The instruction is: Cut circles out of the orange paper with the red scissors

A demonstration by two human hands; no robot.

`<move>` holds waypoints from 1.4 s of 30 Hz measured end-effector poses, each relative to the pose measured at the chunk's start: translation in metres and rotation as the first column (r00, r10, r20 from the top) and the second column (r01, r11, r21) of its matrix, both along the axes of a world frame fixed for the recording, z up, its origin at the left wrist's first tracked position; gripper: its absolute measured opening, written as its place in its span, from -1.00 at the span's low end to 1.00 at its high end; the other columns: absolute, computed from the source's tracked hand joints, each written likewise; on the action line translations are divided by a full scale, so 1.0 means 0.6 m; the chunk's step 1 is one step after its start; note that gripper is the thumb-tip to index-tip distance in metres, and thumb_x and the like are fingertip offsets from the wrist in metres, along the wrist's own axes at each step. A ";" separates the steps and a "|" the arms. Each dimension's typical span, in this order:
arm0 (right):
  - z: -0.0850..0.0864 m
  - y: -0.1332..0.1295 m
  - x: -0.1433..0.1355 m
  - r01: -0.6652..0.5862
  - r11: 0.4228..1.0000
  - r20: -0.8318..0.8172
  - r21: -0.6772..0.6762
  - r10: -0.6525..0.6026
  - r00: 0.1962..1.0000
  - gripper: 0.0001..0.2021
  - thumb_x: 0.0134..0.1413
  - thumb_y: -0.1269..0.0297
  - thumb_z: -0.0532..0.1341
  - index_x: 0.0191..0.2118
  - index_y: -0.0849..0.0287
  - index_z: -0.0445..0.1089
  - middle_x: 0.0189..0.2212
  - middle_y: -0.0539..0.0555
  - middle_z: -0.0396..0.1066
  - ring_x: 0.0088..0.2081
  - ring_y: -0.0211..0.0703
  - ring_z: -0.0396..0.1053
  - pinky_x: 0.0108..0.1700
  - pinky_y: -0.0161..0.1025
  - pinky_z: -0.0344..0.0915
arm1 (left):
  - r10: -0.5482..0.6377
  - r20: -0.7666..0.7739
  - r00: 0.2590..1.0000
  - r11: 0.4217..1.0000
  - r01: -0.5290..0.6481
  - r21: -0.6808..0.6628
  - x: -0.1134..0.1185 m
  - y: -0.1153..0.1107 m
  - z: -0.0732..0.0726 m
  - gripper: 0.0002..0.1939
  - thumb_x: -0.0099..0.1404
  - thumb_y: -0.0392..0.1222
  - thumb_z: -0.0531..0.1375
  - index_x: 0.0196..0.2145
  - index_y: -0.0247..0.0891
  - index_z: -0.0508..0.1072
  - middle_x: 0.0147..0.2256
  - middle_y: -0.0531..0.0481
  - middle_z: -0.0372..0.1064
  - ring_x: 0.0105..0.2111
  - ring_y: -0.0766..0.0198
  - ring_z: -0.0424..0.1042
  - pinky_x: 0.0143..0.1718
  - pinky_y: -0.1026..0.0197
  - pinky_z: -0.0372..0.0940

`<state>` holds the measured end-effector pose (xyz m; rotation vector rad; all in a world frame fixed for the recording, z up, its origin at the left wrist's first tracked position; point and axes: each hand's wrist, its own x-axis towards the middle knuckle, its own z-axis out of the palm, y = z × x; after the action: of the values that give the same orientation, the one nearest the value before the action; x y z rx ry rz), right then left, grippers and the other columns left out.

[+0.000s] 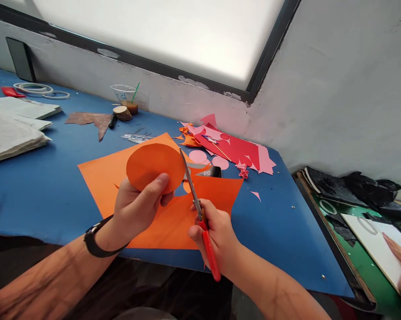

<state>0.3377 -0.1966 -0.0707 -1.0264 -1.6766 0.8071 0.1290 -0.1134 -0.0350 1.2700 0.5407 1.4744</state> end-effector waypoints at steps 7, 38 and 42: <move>0.002 0.001 -0.002 0.017 0.999 -0.009 -0.043 -0.017 1.000 -0.46 0.59 -0.45 0.36 0.12 -0.04 0.53 -0.47 -0.19 0.18 -0.51 -0.24 -0.02 -0.49 -0.21 0.00 | -0.021 0.069 0.997 1.000 0.020 0.009 0.003 0.002 0.001 -0.67 0.49 -0.34 0.42 -0.44 -0.17 0.54 -0.53 0.09 0.37 -0.58 0.31 0.37 -0.57 0.26 0.29; 0.058 0.047 0.019 0.466 0.876 0.237 -0.124 -0.430 0.871 -0.38 0.39 -0.51 0.40 0.07 -0.01 0.59 -0.47 -0.07 0.46 -0.44 -0.03 0.32 -0.30 -0.08 0.28 | -0.187 -0.377 0.907 0.968 0.105 -0.226 0.020 0.040 -0.012 -0.66 0.37 0.18 0.58 -0.34 -0.07 0.68 -0.39 -0.05 0.56 -0.34 0.04 0.51 -0.30 0.03 0.36; 0.076 0.066 0.050 0.547 0.831 0.419 -0.100 -0.463 0.781 -0.33 0.40 -0.55 0.33 0.11 -0.02 0.62 -0.33 0.08 0.67 -0.31 0.14 0.59 -0.21 -0.06 0.41 | -0.123 -0.367 0.922 0.972 0.037 -0.233 0.022 0.040 -0.017 -0.62 0.30 0.08 0.65 -0.04 -0.08 0.75 -0.08 -0.14 0.79 -0.07 -0.11 0.73 -0.11 0.00 0.56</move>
<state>0.3677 -0.1573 -0.0249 -1.7925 -1.5156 0.4465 0.1422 -0.0892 -0.0454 1.3865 0.8734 1.0664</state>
